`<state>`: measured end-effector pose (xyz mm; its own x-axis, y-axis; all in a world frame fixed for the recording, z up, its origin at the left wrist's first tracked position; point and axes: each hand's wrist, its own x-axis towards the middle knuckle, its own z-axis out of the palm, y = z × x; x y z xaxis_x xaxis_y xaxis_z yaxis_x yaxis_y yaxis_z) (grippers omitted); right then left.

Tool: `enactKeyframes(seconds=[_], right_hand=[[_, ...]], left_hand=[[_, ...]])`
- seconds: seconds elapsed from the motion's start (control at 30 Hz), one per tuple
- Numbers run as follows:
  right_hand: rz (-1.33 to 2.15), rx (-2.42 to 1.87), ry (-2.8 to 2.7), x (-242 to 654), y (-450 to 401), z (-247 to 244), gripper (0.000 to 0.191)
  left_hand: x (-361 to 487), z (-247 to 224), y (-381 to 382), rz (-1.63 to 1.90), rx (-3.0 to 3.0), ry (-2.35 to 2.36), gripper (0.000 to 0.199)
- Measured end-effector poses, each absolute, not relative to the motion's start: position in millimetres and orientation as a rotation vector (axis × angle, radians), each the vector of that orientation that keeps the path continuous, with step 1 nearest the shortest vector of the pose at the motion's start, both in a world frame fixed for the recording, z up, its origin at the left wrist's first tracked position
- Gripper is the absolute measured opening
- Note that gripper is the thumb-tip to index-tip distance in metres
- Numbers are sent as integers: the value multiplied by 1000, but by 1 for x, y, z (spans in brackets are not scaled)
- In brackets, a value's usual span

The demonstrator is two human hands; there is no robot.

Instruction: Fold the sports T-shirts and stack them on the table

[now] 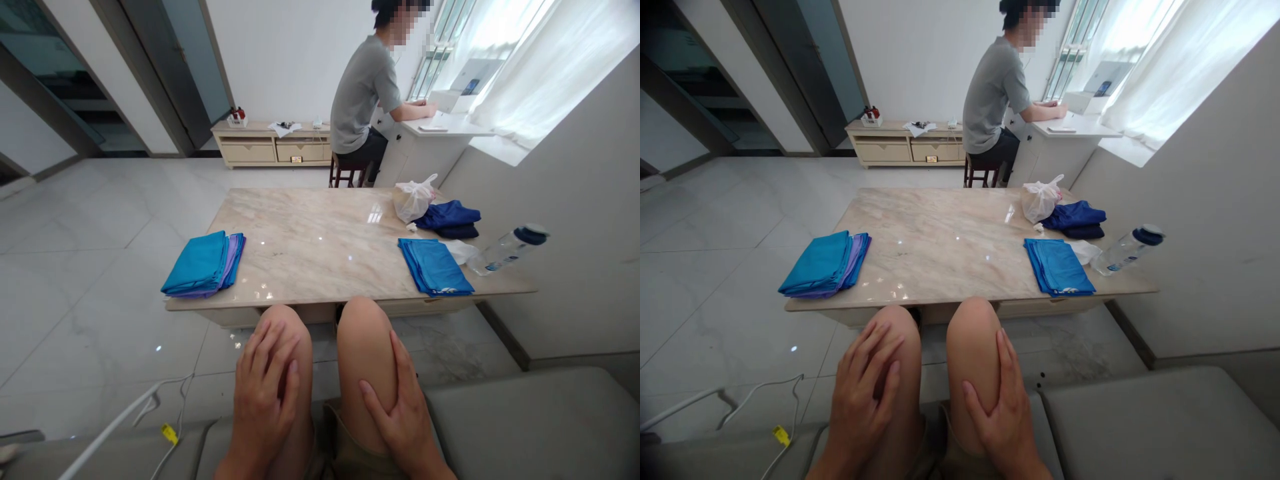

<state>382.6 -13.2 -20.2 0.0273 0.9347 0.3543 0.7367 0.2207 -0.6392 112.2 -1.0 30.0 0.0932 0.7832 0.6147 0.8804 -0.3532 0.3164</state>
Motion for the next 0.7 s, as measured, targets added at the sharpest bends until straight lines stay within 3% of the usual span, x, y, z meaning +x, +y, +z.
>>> enactKeyframes(seconds=[0.7], right_hand=[[367,-1572,-1727,382,-12,-16,90]], left_hand=[[116,36,-3,-1088,-2205,-1765,47]])
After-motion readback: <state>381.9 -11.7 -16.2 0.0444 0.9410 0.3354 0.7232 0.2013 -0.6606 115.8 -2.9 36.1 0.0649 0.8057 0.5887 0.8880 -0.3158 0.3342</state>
